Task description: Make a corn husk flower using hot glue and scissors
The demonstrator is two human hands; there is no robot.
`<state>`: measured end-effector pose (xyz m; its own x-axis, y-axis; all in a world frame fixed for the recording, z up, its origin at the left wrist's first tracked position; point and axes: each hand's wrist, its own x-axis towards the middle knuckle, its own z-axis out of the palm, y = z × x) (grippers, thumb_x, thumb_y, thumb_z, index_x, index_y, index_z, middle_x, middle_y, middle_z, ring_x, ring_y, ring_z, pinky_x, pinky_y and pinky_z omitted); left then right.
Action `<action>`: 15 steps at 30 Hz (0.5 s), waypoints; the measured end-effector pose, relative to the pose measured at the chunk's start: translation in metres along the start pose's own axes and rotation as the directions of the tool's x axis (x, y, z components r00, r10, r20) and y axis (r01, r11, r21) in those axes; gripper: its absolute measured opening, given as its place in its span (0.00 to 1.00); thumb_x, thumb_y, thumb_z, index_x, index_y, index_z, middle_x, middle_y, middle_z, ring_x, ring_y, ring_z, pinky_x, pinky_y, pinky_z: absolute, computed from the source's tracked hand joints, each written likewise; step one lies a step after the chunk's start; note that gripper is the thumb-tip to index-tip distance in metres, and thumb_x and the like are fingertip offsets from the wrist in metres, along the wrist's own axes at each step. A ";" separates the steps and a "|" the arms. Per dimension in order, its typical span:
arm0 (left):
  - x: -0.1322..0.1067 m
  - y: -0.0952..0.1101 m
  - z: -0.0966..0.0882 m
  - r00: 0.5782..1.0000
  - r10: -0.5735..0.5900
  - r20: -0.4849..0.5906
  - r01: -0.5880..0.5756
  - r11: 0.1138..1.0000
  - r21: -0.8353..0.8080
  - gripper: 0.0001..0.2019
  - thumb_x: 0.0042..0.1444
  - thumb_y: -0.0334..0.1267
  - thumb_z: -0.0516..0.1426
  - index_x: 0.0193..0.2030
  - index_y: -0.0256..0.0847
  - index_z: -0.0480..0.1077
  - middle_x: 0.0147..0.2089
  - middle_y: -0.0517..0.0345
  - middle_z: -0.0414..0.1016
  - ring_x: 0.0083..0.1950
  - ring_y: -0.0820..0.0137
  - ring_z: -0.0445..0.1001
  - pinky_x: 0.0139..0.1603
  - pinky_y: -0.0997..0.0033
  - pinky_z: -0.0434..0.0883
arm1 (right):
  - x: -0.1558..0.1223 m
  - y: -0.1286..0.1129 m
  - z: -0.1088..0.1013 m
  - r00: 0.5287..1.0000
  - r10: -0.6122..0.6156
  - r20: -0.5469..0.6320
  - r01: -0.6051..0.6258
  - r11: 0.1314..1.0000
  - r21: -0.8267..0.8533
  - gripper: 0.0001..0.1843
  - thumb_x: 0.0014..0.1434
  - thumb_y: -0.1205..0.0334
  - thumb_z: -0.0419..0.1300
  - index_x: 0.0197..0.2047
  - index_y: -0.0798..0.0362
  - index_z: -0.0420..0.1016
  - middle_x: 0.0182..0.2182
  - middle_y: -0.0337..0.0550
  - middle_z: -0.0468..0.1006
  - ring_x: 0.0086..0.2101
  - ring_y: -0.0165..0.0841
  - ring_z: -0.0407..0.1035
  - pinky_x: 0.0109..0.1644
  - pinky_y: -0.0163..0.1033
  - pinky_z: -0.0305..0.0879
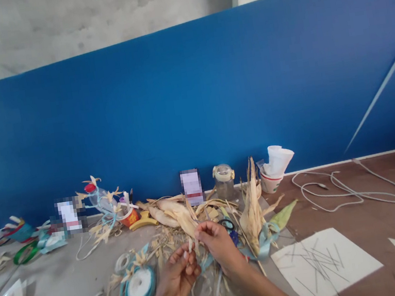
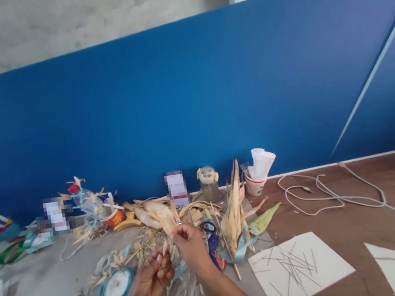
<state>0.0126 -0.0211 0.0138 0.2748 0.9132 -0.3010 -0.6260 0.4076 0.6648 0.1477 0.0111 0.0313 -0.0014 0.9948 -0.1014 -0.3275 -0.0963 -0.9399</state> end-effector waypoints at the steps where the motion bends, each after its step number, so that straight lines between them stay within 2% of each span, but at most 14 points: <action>1: 0.000 0.000 0.001 1.000 0.004 0.002 -0.004 1.000 -0.004 0.18 0.37 0.36 0.71 0.34 0.35 0.73 0.22 0.68 0.64 0.19 0.84 0.57 0.25 0.79 0.62 | -0.001 0.000 0.001 1.000 -0.015 -0.014 0.015 1.000 -0.005 0.05 0.40 0.60 0.59 0.21 0.52 0.69 0.15 0.31 0.63 0.19 0.26 0.55 0.23 0.32 0.48; 6: -0.001 0.000 0.005 1.000 0.019 -0.010 -0.019 0.999 -0.039 0.16 0.38 0.35 0.71 0.32 0.34 0.73 0.22 0.68 0.64 0.20 0.84 0.56 0.25 0.80 0.62 | -0.006 -0.002 0.007 0.994 -0.086 -0.074 0.085 0.996 -0.015 0.05 0.40 0.60 0.58 0.20 0.52 0.69 0.16 0.33 0.68 0.21 0.28 0.61 0.27 0.33 0.57; 10: -0.002 0.001 0.006 0.999 0.021 -0.042 -0.024 0.998 -0.059 0.16 0.36 0.34 0.72 0.32 0.34 0.73 0.22 0.67 0.66 0.19 0.84 0.56 0.25 0.79 0.63 | -0.011 -0.002 0.013 0.992 -0.074 -0.098 0.076 0.997 0.023 0.04 0.40 0.61 0.57 0.20 0.52 0.68 0.15 0.33 0.69 0.19 0.28 0.62 0.26 0.33 0.58; 15: -0.001 0.000 0.007 0.999 0.021 -0.031 -0.022 0.999 -0.049 0.17 0.38 0.35 0.71 0.33 0.34 0.73 0.21 0.67 0.65 0.19 0.84 0.57 0.24 0.80 0.61 | -0.013 0.001 0.015 0.983 -0.088 -0.160 0.094 0.995 0.033 0.06 0.41 0.59 0.58 0.21 0.52 0.69 0.17 0.34 0.69 0.20 0.28 0.62 0.27 0.33 0.59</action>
<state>0.0174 -0.0222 0.0194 0.2393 0.9207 -0.3082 -0.6672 0.3866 0.6368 0.1330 -0.0011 0.0361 0.1787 0.9815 -0.0692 -0.3571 -0.0009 -0.9341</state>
